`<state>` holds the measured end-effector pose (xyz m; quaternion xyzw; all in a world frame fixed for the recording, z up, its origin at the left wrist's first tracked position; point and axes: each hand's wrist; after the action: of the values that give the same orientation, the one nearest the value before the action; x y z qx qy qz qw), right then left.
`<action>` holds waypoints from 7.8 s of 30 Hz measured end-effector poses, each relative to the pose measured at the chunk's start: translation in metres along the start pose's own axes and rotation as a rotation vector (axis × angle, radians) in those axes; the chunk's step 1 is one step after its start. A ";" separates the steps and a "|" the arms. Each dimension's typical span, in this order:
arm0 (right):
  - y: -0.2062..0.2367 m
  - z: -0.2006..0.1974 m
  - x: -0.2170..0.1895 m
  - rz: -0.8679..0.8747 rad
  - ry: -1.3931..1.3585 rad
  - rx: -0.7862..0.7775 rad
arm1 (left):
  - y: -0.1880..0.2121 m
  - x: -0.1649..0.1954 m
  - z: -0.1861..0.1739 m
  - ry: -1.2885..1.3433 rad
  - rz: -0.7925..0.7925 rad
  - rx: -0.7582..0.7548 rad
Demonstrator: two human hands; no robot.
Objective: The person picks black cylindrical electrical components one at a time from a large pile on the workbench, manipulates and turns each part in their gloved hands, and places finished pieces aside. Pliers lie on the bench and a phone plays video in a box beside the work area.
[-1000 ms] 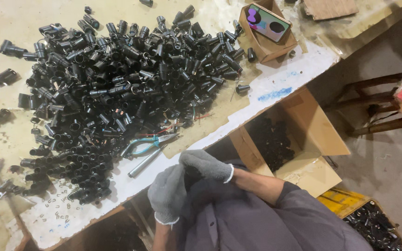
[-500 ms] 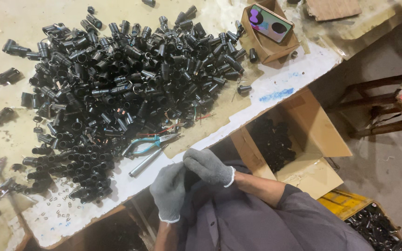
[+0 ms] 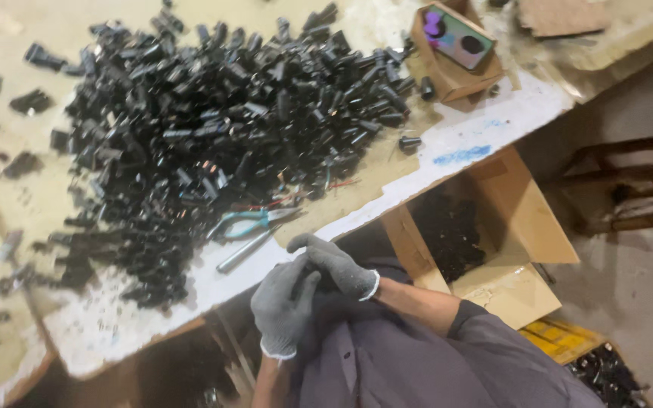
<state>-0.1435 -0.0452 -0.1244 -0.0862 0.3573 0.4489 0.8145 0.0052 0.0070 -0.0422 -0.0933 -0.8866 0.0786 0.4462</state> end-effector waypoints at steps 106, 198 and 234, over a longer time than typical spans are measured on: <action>-0.013 -0.023 -0.085 -0.432 1.311 0.333 | 0.001 -0.117 0.031 -0.610 -0.230 0.321; -0.025 -0.031 -0.008 -0.431 1.498 0.373 | -0.059 -0.112 -0.031 -0.814 -0.637 -0.119; 0.014 0.010 -0.029 -0.104 1.396 -0.024 | -0.007 -0.009 -0.008 0.037 -0.141 -0.288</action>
<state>-0.1591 -0.0517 -0.0957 -0.3805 0.7873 0.2530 0.4139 0.0159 -0.0014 -0.0428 -0.0951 -0.8847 -0.0826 0.4488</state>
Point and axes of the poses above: each hand's wrist, its own y-axis away from the middle knuckle, its own z-axis out of the palm, x = y × z, and after that the axes turned 15 degrees about -x, right-handed
